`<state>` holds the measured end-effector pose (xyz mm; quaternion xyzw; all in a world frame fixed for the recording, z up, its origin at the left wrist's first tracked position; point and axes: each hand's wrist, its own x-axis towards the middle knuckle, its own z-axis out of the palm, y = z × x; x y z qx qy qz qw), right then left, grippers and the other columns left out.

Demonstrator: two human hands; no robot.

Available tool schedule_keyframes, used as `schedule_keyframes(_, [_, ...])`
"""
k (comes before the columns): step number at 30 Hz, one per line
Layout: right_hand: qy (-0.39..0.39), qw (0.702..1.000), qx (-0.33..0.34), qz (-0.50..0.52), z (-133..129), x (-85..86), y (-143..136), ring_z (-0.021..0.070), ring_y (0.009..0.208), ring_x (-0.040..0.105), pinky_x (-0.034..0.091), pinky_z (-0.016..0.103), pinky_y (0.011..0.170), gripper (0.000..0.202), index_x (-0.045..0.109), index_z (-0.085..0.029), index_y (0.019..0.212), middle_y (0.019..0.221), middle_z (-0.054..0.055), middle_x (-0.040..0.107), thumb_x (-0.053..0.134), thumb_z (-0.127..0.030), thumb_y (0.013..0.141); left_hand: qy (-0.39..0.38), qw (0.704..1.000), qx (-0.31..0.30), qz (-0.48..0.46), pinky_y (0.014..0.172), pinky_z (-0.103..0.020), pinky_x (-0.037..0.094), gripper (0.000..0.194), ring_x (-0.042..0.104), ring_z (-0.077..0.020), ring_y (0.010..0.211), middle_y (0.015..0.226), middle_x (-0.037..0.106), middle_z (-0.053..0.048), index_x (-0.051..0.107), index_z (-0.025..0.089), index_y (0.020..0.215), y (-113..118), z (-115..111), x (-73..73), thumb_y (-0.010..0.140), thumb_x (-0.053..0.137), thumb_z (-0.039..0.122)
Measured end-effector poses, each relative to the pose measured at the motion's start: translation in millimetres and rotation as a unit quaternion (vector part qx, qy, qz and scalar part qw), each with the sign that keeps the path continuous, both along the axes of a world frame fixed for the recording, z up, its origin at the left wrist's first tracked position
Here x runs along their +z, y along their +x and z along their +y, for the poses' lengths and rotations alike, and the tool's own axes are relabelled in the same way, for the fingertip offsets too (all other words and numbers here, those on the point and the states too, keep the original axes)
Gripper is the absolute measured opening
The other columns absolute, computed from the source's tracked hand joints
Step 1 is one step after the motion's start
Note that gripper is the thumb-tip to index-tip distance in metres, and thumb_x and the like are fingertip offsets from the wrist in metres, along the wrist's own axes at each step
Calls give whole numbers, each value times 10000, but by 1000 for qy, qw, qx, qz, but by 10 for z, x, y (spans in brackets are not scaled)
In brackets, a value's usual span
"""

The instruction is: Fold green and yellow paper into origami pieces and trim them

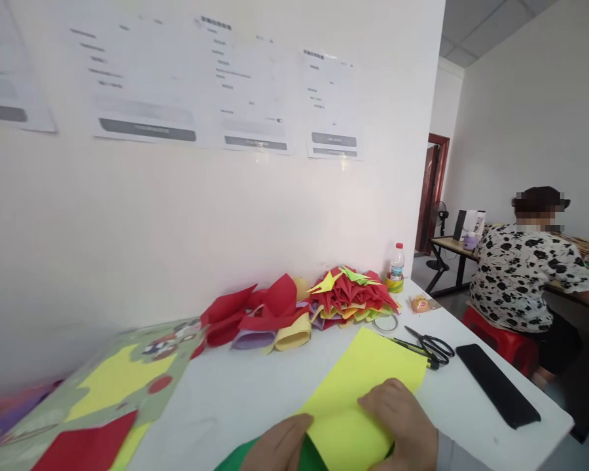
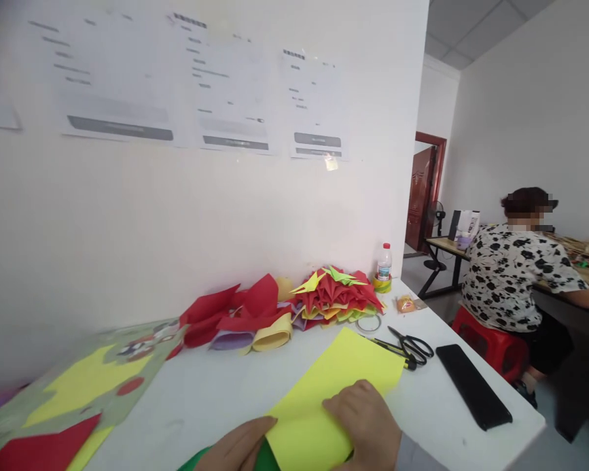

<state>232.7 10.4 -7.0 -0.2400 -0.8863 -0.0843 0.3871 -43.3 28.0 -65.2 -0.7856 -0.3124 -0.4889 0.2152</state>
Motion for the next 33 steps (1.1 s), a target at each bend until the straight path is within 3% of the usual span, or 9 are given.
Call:
schedule_keyframes(7, [17, 998, -22, -50, 281, 32, 118, 293, 936, 625, 437, 444, 807, 676, 431, -135, 1288, 1045, 172, 668, 522, -617, 824, -9, 1000, -5, 11, 707, -241, 602, 295, 727, -187, 787, 876, 762, -74, 622, 197, 1089, -24, -167, 390, 845, 482, 106])
schedule_keyframes(11, [32, 995, -3, -92, 409, 22, 73, 301, 959, 613, 440, 457, 822, 672, 450, -128, 1281, 1068, 176, 663, 583, -572, 795, 38, 999, -12, 10, 704, -279, 600, 303, 718, -199, 777, 835, 755, -94, 633, 168, 1059, 5, -278, 505, 816, 489, 59])
schedule_keyframes(15, [40, 996, -5, -74, 495, -41, 78, 296, 995, 606, 445, 458, 828, 560, 459, -143, 1287, 1077, 166, 661, 564, -423, 814, 21, 1000, -11, -5, 717, -278, 595, 348, 714, -201, 813, 875, 753, -91, 625, 179, 1110, -54, -332, 521, 806, 508, 57])
schedule_keyframes(20, [12, 998, -60, 20, 605, -201, 219, 257, 966, 616, 462, 441, 819, 347, 551, -192, 1176, 1019, 125, 676, 528, -197, 830, -1, 999, -13, -51, 744, -293, 597, 464, 709, -209, 851, 921, 746, -75, 581, 212, 1210, -149, -350, 527, 785, 534, 32])
schedule_keyframes(28, [-22, 995, -70, 73, 681, -327, 245, 224, 865, 643, 504, 404, 764, 219, 620, -217, 1045, 921, 92, 703, 503, -165, 868, -28, 995, -1, -92, 827, -406, 570, 460, 694, -232, 853, 931, 728, -72, 605, 236, 1160, -316, -279, 455, 746, 573, 39])
schedule_keyframes(33, [-37, 992, -66, 106, 650, -303, 255, 230, 859, 653, 511, 416, 759, 221, 625, -230, 1053, 904, 80, 711, 503, -165, 880, -66, 992, 12, -103, 817, -423, 565, 338, 700, -264, 887, 967, 749, -85, 670, 240, 1069, -419, -138, 405, 734, 660, 200])
